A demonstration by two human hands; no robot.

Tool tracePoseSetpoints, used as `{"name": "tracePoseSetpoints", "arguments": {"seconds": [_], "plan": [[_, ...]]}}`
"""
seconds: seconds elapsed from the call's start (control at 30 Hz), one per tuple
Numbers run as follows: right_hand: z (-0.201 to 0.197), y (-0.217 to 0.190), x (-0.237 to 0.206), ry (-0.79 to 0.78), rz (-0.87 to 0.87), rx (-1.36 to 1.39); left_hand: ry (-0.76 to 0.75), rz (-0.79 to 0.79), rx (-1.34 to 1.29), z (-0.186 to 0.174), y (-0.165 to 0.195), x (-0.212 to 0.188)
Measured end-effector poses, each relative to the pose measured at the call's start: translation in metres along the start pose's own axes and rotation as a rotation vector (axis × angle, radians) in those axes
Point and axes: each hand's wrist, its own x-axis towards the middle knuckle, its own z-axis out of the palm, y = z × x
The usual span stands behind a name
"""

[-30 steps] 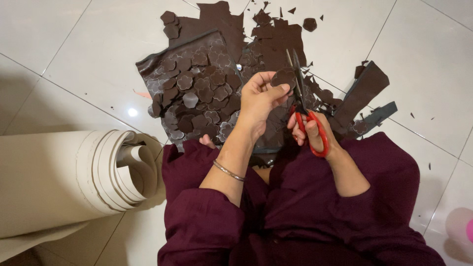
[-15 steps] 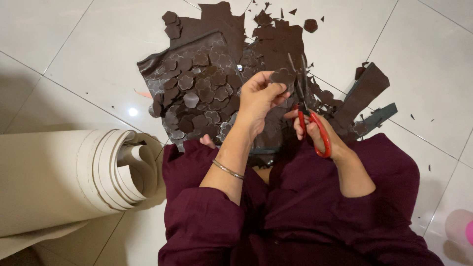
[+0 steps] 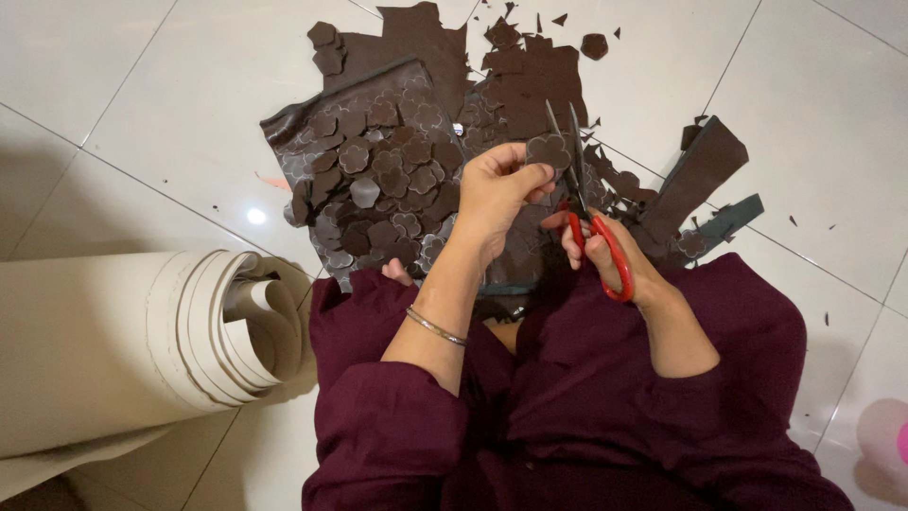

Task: The person sits on a tiled floor and uses red-handled scissors to cut flower-shaped pieces from a dark brown patterned sheet. Cut pieces are placed in a pile to the left while offcuts accumulate nearby.

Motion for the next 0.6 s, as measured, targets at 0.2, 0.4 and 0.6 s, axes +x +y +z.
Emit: {"name": "tracePoseSetpoints", "arguments": {"seconds": [0.2, 0.4, 0.6], "plan": [[-0.0004, 0.0006, -0.0004, 0.014, -0.063, -0.046, 0.006, 0.005, -0.004, 0.0004, 0.0005, 0.0002], [-0.0024, 0.0022, -0.0011, 0.031, -0.063, 0.014, -0.013, 0.036, 0.03, -0.0023, 0.0041, 0.0006], [-0.0033, 0.0026, -0.0015, 0.027, -0.055, 0.029, -0.001, 0.037, 0.027, -0.0025, 0.0095, 0.0004]]}}
